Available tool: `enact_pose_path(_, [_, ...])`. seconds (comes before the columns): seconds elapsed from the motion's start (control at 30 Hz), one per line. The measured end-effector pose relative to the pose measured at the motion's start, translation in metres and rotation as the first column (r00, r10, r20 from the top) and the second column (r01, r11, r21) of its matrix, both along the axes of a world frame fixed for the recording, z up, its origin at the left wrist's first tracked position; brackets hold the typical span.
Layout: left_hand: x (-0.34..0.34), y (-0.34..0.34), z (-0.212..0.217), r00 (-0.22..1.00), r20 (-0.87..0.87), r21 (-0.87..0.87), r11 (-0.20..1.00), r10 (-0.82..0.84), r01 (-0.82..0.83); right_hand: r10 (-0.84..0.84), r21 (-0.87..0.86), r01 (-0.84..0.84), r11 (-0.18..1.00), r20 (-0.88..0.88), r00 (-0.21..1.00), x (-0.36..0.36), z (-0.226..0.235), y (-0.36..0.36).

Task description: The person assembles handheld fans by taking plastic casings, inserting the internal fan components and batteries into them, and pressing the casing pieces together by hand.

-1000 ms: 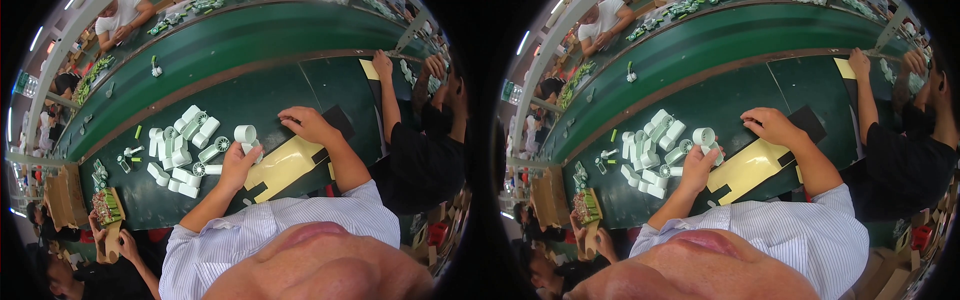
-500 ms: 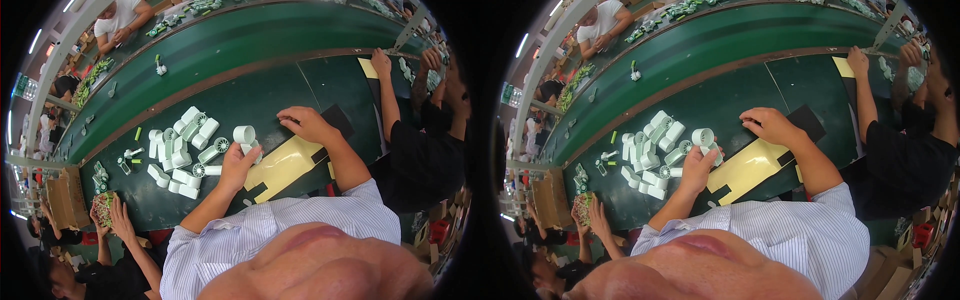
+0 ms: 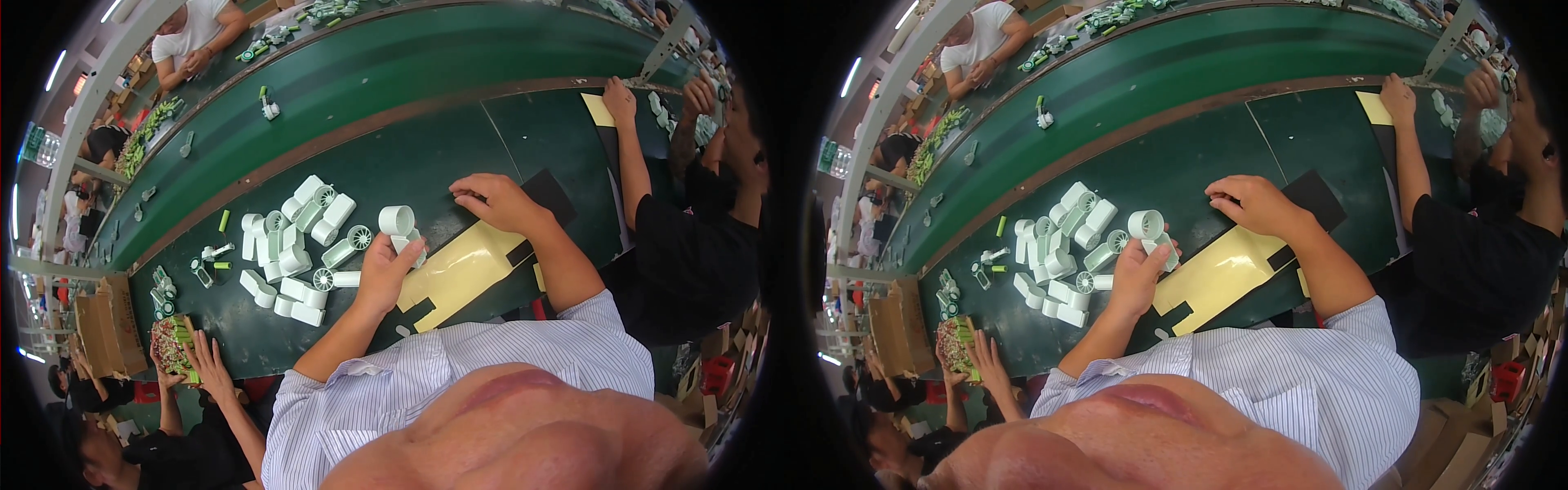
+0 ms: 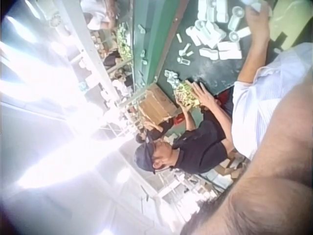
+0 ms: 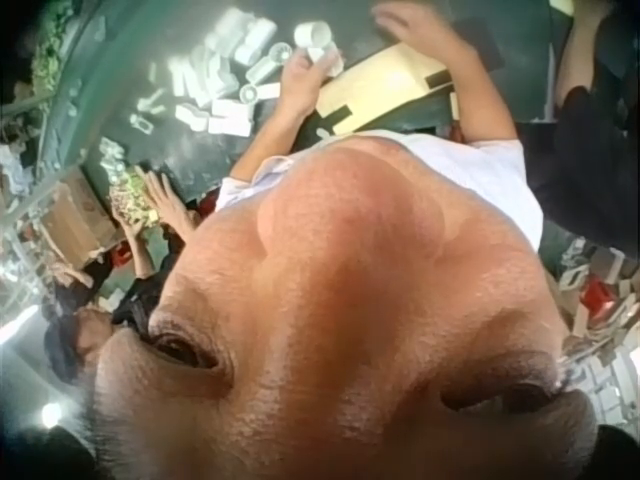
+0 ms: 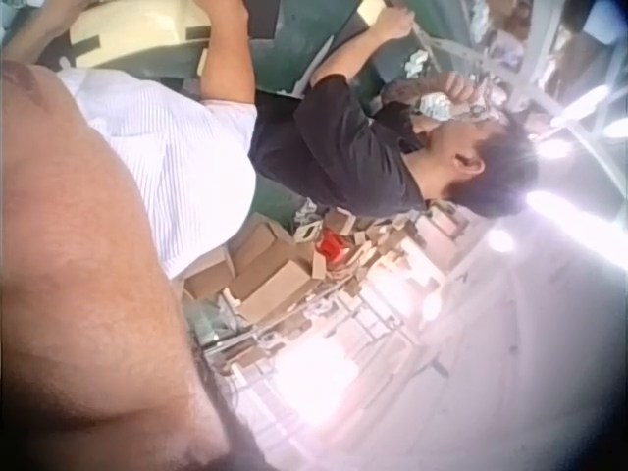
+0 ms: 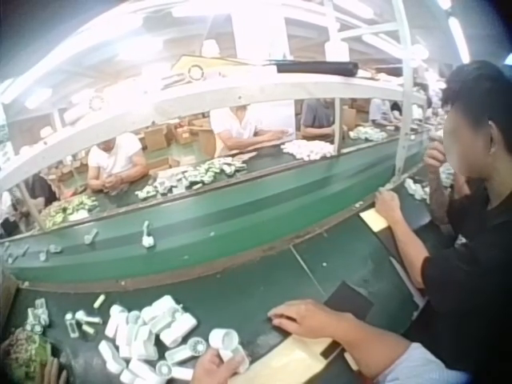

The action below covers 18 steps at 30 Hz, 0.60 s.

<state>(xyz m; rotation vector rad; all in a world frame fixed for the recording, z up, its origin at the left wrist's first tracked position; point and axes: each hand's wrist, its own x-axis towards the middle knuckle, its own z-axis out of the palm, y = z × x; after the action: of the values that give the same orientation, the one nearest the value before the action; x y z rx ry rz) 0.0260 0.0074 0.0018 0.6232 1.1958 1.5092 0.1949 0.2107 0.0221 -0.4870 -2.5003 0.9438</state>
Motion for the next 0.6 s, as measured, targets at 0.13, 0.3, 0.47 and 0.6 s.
enact_pose_path(0.13, [0.0000, -0.0002, -0.0001, 1.000, 0.004, 0.002, 1.000, 0.000, 0.000, -0.005, -0.006, 0.005, 1.000, 0.000, 1.000, 0.0003, -0.0008, 0.0000])
enact_pose_path(0.3, [0.0000, 0.0003, -0.0003, 1.000, 0.019, 0.024, 1.000, 0.004, -0.004, 0.002, -0.009, -0.002, 1.000, -0.001, 1.000, 0.0005, -0.0042, 0.0018])
enact_pose_path(0.47, [-0.0005, 0.0008, 0.0006, 1.000, 0.009, 0.005, 1.000, 0.006, -0.006, -0.003, -0.011, 0.003, 1.000, 0.006, 1.000, -0.0003, -0.0015, 0.0018])
enact_pose_path(0.6, [0.0009, 0.0007, 0.0009, 1.000, 0.012, 0.000, 1.000, 0.019, -0.019, -0.005, -0.029, 0.006, 1.000, 0.013, 1.000, 0.0000, 0.0003, 0.0009])
